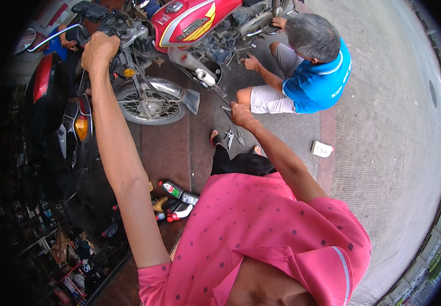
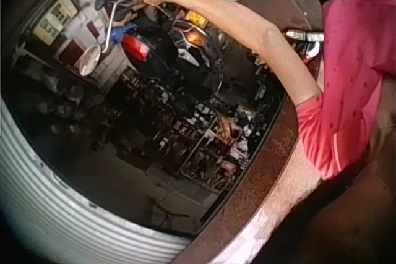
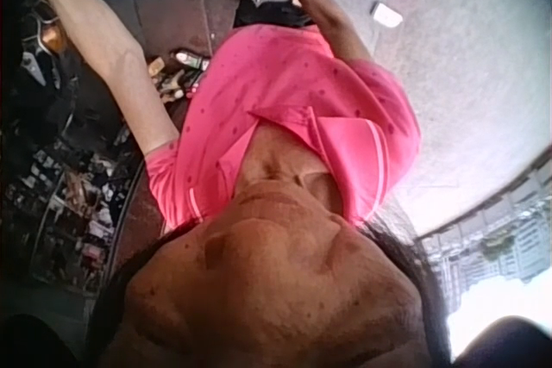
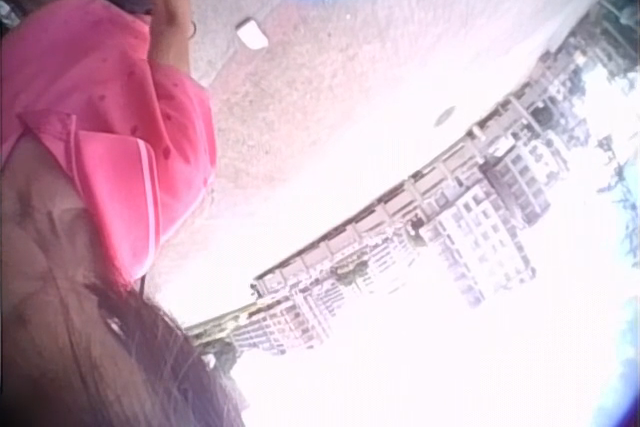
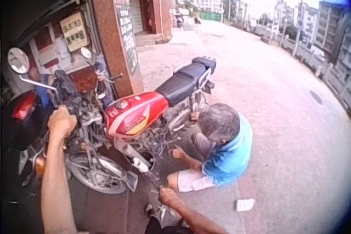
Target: The person holds the handlebar of a motorcycle and holds metal rods by hand.
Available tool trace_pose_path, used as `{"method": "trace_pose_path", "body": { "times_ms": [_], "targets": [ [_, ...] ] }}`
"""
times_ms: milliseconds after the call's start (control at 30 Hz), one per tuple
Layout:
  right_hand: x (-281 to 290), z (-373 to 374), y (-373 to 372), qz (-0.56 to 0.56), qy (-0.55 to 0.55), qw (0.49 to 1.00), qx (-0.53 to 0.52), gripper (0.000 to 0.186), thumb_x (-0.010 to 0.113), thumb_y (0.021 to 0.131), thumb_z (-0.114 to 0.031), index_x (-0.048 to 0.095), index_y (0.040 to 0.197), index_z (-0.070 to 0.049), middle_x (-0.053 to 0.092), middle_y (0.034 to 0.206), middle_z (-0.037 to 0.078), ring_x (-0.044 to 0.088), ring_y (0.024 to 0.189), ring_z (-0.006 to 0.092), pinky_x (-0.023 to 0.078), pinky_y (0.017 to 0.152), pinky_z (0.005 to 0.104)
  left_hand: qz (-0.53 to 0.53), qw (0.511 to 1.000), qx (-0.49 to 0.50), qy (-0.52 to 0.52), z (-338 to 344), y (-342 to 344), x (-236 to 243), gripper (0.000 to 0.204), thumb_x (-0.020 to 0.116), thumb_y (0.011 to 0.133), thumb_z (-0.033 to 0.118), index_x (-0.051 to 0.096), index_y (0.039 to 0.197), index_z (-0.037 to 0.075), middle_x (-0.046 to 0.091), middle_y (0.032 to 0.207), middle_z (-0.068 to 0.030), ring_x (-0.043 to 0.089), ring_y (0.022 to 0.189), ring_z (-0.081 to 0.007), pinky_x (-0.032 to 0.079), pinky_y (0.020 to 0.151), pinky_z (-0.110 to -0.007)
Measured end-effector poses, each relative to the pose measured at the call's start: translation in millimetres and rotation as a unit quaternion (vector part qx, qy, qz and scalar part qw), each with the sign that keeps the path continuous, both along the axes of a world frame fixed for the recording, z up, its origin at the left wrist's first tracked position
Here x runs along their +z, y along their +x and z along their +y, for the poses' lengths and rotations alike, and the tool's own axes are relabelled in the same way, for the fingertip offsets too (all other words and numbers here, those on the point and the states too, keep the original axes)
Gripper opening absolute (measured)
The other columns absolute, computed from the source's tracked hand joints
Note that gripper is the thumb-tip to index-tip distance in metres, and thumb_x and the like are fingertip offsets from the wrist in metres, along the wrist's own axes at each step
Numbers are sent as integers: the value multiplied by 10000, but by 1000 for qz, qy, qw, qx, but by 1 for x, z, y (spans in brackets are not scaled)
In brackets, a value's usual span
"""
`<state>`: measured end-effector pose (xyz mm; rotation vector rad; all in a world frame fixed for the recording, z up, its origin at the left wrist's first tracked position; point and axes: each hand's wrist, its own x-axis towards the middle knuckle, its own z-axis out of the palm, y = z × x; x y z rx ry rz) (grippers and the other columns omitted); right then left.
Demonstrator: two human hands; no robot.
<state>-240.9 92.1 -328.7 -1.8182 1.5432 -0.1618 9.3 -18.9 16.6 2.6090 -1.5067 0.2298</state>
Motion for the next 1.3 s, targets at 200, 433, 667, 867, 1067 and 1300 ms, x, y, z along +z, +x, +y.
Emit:
{"method": "trace_pose_path", "body": {
  "times_ms": [200, 433, 667, 867, 1067, 1300],
  "targets": [
    [-11, 4, 5, 18, -10, 1000, 6, 221, 478, 739, -68, 492, 937, 29, 585, 858, 265, 572, 874, 376, 452, 779, 433, 6, 1000, -18, -6, -2, 1, -3, 397, 489, 717, 255, 600, 1019, 24, 554, 1078, -218, 519, 1033, -362, 402, 857, -427],
    [-17, 12, 1, 3, 30, 999, 17, 427, 454, 722, -21, 392, 1144, -12, 559, 906, 288, 542, 910, 399, 420, 789, 461, -3, 999, -18, -34, 1, 3, -5, 473, 486, 710, 246, 512, 1101, -19, 553, 1071, -234, 519, 1031, -367, 398, 868, -418],
    [-24, 12, -3, -5, 29, 1000, 10, 471, 447, 721, -2, 375, 1185, -33, 555, 910, 292, 541, 916, 392, 415, 790, 458, 14, 999, -12, -32, 2, 1, -2, 457, 486, 702, 236, 534, 1077, -21, 556, 1064, -234, 522, 1025, -369, 404, 862, -419],
    [-13, 15, -5, -14, 40, 999, 7, 422, 445, 720, -3, 394, 1137, -39, 553, 896, 297, 538, 910, 399, 411, 783, 466, 3, 999, -30, -24, 6, 0, -3, 414, 496, 697, 243, 586, 1015, -5, 568, 1036, -233, 532, 1001, -380, 418, 841, -423],
    [-22, 14, -5, 1, 38, 999, 9, 456, 438, 723, -5, 386, 1174, -54, 561, 894, 287, 546, 898, 394, 415, 784, 462, -1, 999, -21, -47, 6, 0, -4, 436, 504, 702, 258, 565, 1059, 15, 560, 1059, -227, 524, 1014, -377, 417, 839, -427],
    [-25, 15, -8, 0, 35, 999, 18, 478, 441, 717, 0, 389, 1189, -58, 562, 898, 285, 553, 896, 383, 424, 777, 454, -53, 993, -80, -72, 1, 11, -12, 434, 508, 741, 327, 566, 1058, 37, 579, 1039, -184, 530, 995, -370, 420, 826, -440]
  ]
}}
